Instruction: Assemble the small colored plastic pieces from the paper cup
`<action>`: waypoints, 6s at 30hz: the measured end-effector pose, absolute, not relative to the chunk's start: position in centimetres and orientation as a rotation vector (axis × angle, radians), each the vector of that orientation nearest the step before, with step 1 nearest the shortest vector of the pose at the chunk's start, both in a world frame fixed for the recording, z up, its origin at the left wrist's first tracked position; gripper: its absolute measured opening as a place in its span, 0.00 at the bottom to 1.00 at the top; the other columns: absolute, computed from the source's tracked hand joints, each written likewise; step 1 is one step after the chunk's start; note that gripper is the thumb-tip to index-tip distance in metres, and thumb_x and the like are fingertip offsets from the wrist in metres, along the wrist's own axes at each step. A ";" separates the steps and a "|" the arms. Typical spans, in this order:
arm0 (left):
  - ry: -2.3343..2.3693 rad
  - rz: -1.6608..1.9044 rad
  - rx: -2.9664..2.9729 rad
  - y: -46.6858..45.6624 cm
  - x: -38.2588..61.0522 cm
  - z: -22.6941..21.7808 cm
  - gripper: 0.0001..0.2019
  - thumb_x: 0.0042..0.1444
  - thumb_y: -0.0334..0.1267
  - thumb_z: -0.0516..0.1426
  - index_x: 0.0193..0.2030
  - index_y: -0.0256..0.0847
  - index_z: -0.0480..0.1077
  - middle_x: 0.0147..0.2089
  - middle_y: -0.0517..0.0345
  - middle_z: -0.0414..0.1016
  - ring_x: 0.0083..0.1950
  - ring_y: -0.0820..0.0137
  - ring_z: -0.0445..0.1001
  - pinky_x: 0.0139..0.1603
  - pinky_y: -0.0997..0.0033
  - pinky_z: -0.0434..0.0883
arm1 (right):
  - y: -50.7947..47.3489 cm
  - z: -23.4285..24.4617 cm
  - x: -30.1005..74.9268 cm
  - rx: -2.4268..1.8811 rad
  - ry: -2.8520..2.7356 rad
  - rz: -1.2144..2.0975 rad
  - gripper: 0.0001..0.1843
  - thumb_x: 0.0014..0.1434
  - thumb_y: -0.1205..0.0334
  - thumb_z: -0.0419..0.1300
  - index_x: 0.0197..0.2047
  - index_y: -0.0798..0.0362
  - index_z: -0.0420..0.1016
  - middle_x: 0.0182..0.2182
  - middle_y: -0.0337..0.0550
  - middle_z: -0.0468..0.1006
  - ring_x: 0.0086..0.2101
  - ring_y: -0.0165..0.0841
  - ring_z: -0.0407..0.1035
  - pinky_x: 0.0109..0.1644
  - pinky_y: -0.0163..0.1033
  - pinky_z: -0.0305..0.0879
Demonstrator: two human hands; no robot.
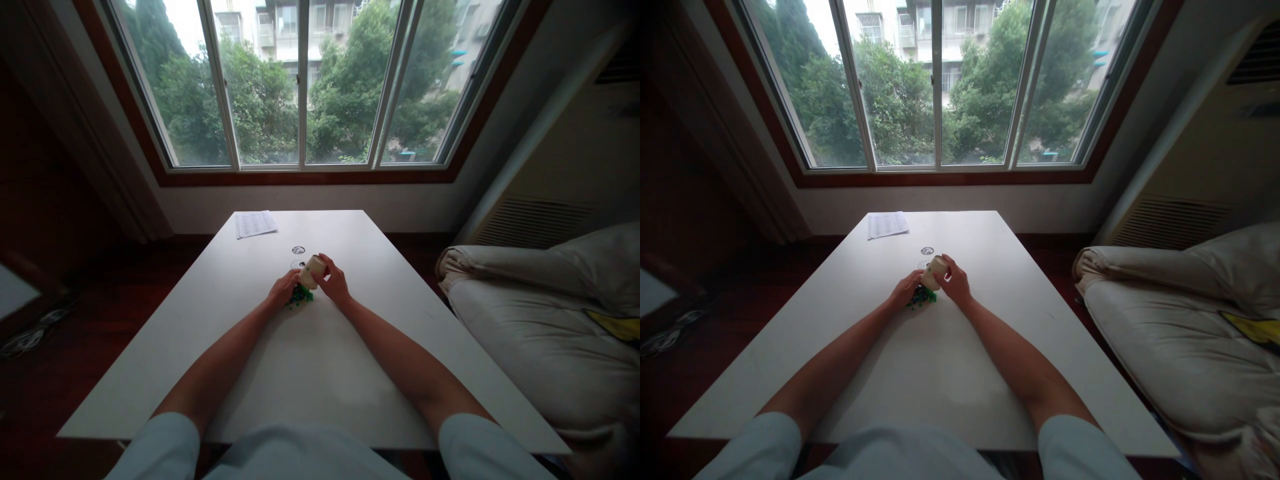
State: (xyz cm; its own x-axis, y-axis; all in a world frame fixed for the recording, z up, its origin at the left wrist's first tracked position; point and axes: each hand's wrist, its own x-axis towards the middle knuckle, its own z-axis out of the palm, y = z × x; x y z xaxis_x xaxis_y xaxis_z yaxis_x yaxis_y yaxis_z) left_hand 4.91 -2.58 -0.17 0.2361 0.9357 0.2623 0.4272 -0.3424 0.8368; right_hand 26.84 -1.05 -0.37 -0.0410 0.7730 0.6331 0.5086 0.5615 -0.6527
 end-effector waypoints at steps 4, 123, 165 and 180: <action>1.178 1.105 1.892 -2.7 4.8 -0.3 0.26 0.71 0.54 0.47 0.68 0.46 0.67 0.49 0.53 0.83 0.49 0.62 0.81 0.58 0.57 0.74 | -1.1 -0.3 26.7 -1.073 -1.669 0.302 0.38 0.62 0.45 0.63 0.71 0.50 0.64 0.43 0.48 0.82 0.32 0.36 0.72 0.41 0.45 0.76; 1.590 0.879 2.358 -0.5 2.9 -1.4 0.17 0.69 0.45 0.51 0.38 0.43 0.79 0.42 0.50 0.78 0.45 0.63 0.71 0.51 0.62 0.67 | -1.2 -1.0 25.8 -1.026 -2.422 0.094 0.23 0.55 0.46 0.73 0.47 0.48 0.75 0.43 0.48 0.75 0.45 0.43 0.69 0.49 0.47 0.67; 1.328 0.630 2.673 -2.5 1.6 0.1 0.27 0.56 0.58 0.64 0.55 0.43 0.71 0.53 0.47 0.75 0.54 0.54 0.72 0.54 0.55 0.70 | 1.4 -2.0 29.9 -0.960 -2.468 0.305 0.29 0.57 0.40 0.70 0.57 0.43 0.79 0.60 0.48 0.75 0.60 0.48 0.70 0.65 0.55 0.64; 1.376 0.628 2.657 -2.4 1.3 0.3 0.22 0.62 0.55 0.60 0.58 0.46 0.74 0.54 0.48 0.74 0.55 0.55 0.71 0.58 0.53 0.69 | 1.0 -1.5 29.5 -0.973 -2.441 0.307 0.22 0.59 0.45 0.68 0.54 0.44 0.81 0.58 0.49 0.77 0.57 0.46 0.72 0.63 0.53 0.67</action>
State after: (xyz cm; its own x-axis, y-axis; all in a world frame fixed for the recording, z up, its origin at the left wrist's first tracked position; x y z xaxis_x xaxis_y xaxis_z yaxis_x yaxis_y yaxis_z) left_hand 1.26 -2.38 0.33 0.5114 0.7981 0.3186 0.7637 -0.5921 0.2574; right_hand 29.52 0.99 -1.51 -0.6255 0.6929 0.3587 0.5824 0.7206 -0.3762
